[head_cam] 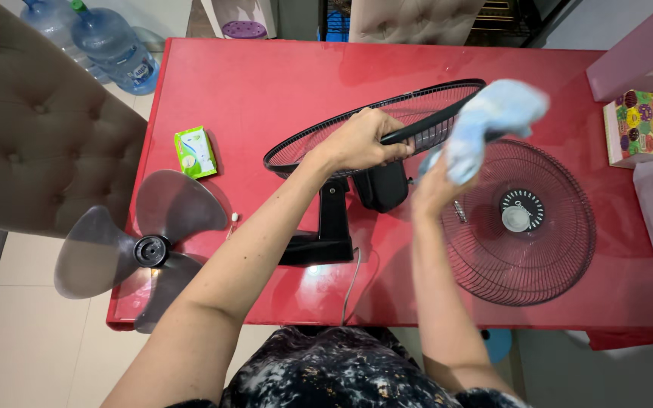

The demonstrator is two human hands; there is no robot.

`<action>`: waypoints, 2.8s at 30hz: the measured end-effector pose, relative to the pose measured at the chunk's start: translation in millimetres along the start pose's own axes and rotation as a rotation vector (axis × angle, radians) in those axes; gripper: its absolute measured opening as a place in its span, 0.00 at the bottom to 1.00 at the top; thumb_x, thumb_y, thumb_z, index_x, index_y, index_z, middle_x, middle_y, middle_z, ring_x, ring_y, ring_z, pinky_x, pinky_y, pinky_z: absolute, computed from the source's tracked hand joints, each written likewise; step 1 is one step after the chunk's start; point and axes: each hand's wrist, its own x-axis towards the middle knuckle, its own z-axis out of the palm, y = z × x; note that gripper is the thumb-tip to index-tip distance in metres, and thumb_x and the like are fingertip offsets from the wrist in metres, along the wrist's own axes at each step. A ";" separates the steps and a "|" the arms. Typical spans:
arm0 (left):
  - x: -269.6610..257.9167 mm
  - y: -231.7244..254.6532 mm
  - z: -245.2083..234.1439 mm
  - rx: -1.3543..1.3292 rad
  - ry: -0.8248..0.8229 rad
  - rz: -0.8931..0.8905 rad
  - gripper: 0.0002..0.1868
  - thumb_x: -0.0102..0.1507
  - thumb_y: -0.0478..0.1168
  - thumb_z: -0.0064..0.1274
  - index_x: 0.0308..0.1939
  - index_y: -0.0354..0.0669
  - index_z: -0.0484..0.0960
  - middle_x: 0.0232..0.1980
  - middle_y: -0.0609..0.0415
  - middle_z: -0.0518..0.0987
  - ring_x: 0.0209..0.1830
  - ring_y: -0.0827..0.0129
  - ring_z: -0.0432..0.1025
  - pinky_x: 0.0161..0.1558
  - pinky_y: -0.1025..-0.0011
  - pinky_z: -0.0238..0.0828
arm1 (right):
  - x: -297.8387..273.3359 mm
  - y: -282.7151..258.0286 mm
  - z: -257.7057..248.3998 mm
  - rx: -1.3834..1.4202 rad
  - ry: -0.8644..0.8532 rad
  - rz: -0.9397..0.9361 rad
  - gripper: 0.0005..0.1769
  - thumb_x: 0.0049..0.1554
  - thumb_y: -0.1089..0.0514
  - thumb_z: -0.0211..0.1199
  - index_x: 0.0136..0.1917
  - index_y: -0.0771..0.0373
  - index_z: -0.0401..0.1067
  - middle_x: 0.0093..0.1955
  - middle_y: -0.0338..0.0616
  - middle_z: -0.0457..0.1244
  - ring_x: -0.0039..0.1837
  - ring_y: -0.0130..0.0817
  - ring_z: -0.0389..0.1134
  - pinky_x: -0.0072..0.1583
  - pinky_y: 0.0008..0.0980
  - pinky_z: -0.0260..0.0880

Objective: The person wipes the front grill of a disassembled table fan with a blue cloth, then cleans each fan blade individually. The blades are reattached to the motor hub, and the central cap is screwed on to secure them. The rear grill is placed back on the fan.

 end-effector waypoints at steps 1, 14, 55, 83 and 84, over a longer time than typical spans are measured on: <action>1.1 -0.4 -0.3 0.012 0.000 0.007 0.07 0.59 0.37 0.61 0.35 0.34 0.87 0.26 0.54 0.83 0.26 0.76 0.77 0.34 0.73 0.76 | -17.9 -9.4 -2.1 -0.038 -0.019 -0.163 0.20 0.64 0.63 0.61 0.67 0.74 0.67 0.64 0.50 0.67 0.65 0.39 0.70 0.69 0.39 0.68; 14.1 2.8 -1.4 -0.049 -0.035 0.047 0.06 0.59 0.33 0.61 0.37 0.32 0.87 0.25 0.54 0.82 0.23 0.78 0.75 0.30 0.75 0.75 | 29.2 56.2 -3.4 0.739 0.070 0.866 0.13 0.58 0.61 0.60 0.56 0.64 0.70 0.47 0.43 0.67 0.47 0.36 0.71 0.48 0.37 0.77; 67.7 -18.8 32.8 0.254 -0.087 -0.005 0.22 0.56 0.57 0.64 0.40 0.42 0.89 0.29 0.48 0.85 0.29 0.68 0.81 0.38 0.67 0.76 | 15.5 -61.9 -51.2 1.051 -0.458 1.313 0.24 0.54 0.66 0.54 0.62 0.84 0.64 0.60 0.68 0.66 0.61 0.58 0.71 0.66 0.52 0.71; 18.8 16.7 -3.1 0.157 -0.043 0.168 0.10 0.55 0.42 0.69 0.37 0.42 0.89 0.31 0.54 0.86 0.31 0.73 0.79 0.38 0.71 0.74 | 65.6 67.2 -22.8 1.048 -0.141 1.075 0.18 0.52 0.59 0.53 0.54 0.69 0.70 0.53 0.52 0.68 0.58 0.50 0.69 0.65 0.51 0.69; 18.8 17.8 -0.9 0.152 -0.049 0.168 0.10 0.55 0.42 0.69 0.37 0.42 0.89 0.32 0.54 0.86 0.31 0.73 0.79 0.38 0.71 0.75 | 69.8 63.7 -26.8 1.030 -0.146 1.046 0.17 0.51 0.60 0.53 0.53 0.69 0.70 0.54 0.53 0.67 0.57 0.50 0.70 0.65 0.52 0.69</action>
